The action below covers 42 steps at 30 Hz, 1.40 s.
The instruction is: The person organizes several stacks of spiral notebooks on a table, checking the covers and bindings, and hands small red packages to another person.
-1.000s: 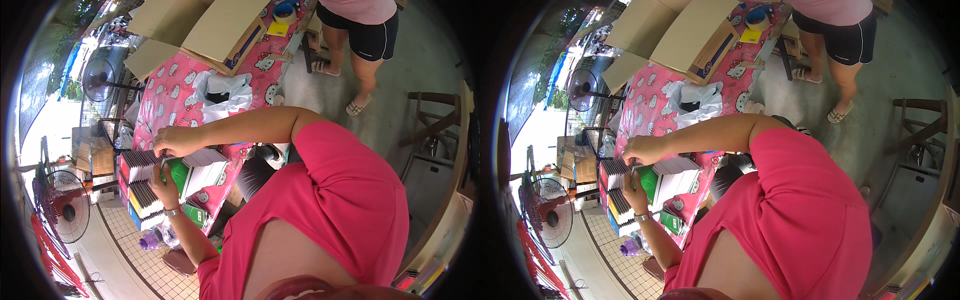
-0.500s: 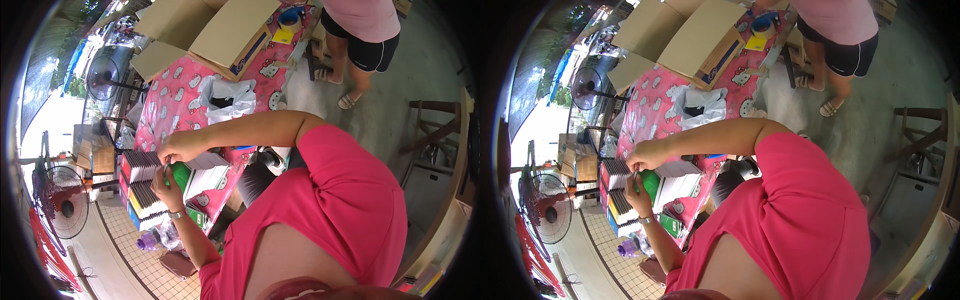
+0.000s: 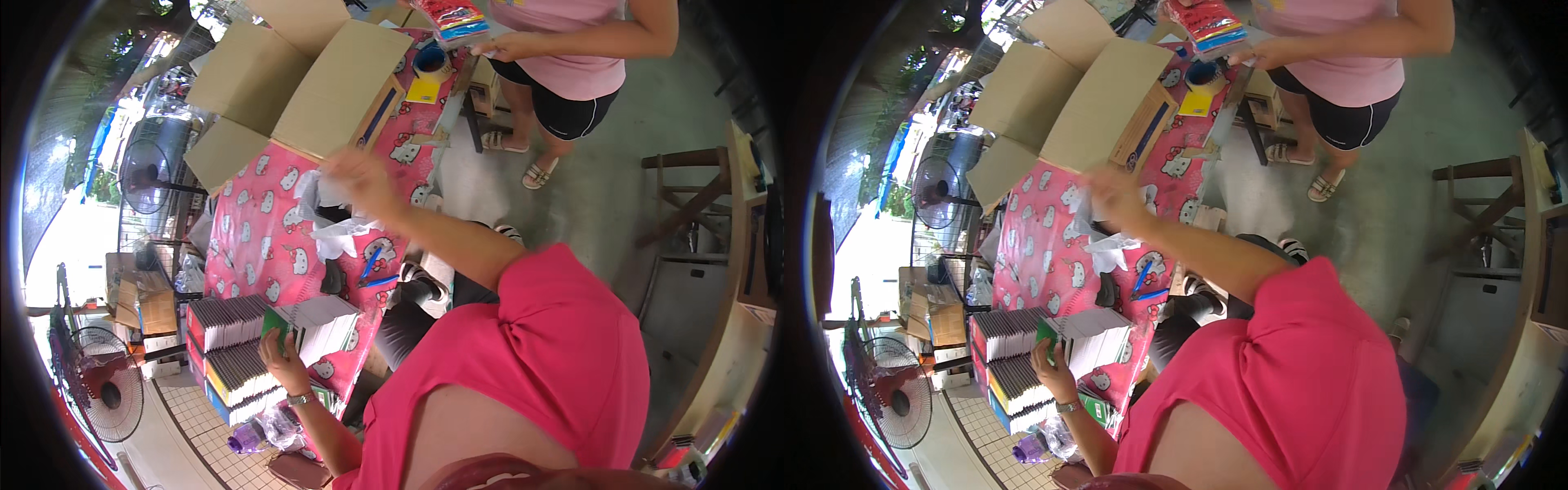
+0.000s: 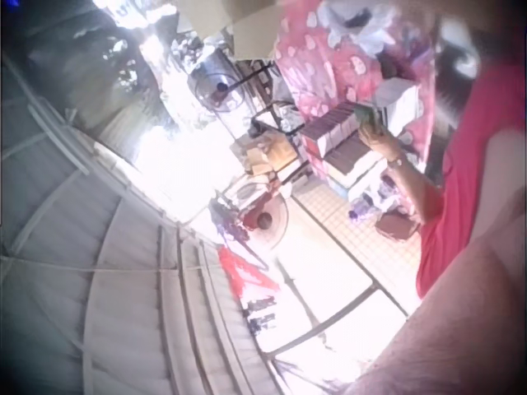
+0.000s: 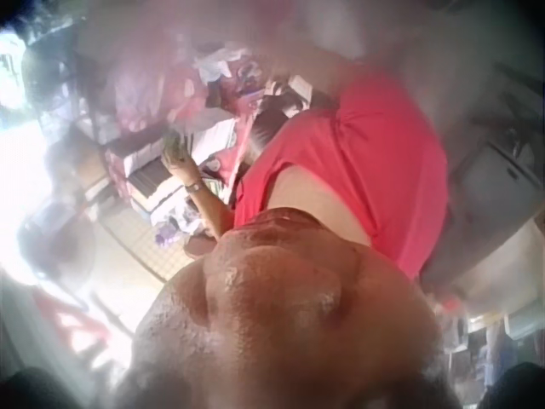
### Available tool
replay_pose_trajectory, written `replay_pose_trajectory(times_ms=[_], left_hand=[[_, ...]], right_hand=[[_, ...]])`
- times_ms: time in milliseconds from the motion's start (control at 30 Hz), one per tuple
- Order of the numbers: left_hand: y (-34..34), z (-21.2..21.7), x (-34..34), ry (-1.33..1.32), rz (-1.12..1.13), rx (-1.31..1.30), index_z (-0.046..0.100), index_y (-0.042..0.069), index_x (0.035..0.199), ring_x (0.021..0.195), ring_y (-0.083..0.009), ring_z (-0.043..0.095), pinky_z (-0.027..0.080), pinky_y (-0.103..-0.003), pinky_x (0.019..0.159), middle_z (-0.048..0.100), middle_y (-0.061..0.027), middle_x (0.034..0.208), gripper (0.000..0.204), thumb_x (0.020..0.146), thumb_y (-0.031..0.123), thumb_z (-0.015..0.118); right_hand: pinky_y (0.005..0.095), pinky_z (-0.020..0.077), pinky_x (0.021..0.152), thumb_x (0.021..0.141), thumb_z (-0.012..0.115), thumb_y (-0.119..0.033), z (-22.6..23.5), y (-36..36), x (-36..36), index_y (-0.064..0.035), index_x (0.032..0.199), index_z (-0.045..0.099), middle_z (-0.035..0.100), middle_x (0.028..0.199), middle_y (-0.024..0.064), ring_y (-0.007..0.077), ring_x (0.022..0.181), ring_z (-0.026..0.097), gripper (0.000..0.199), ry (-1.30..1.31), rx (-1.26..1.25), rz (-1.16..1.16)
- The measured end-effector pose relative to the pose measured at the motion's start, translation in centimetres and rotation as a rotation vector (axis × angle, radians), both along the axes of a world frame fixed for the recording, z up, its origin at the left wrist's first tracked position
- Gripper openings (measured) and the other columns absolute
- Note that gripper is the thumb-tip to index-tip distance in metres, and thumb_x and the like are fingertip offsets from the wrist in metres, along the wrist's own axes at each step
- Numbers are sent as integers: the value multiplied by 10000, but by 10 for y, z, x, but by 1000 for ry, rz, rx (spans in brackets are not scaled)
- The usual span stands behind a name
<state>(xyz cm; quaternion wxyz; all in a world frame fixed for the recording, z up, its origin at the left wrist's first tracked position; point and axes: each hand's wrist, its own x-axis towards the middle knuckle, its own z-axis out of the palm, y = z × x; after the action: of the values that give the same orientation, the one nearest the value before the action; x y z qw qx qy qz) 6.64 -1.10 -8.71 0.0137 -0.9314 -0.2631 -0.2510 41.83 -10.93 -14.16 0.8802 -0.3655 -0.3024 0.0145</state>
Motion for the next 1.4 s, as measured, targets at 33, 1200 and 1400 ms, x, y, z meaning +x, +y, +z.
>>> replay_pose_trajectory(times_ms=[33,1200,1400], left_hand=[[1,-1,-3,9,19,-33,610,2,1027,992,-360,580,451,-460,859,637,-155,1031,205,868,111,680],[-95,-75,239,-430,-380,-735,166,28,1453,1229,-335,478,414,-420,1029,415,-228,1344,1144,582,116,903],[-61,-158,222,-412,-295,-553,165,-9,1450,1184,-364,483,417,-443,1008,405,-229,1315,1216,550,248,940]], right_hand=[[243,482,686,960,585,-203,-11,-28,23,-65,1026,573,607,851,-3,97,756,587,153,279,-27,-186],[363,497,775,874,611,-500,-79,-147,-20,-106,1171,633,646,1014,73,193,886,619,494,580,-933,525],[377,519,835,907,658,-290,-30,-84,7,-144,1235,637,582,1171,142,272,1057,591,360,-257,-737,221]])
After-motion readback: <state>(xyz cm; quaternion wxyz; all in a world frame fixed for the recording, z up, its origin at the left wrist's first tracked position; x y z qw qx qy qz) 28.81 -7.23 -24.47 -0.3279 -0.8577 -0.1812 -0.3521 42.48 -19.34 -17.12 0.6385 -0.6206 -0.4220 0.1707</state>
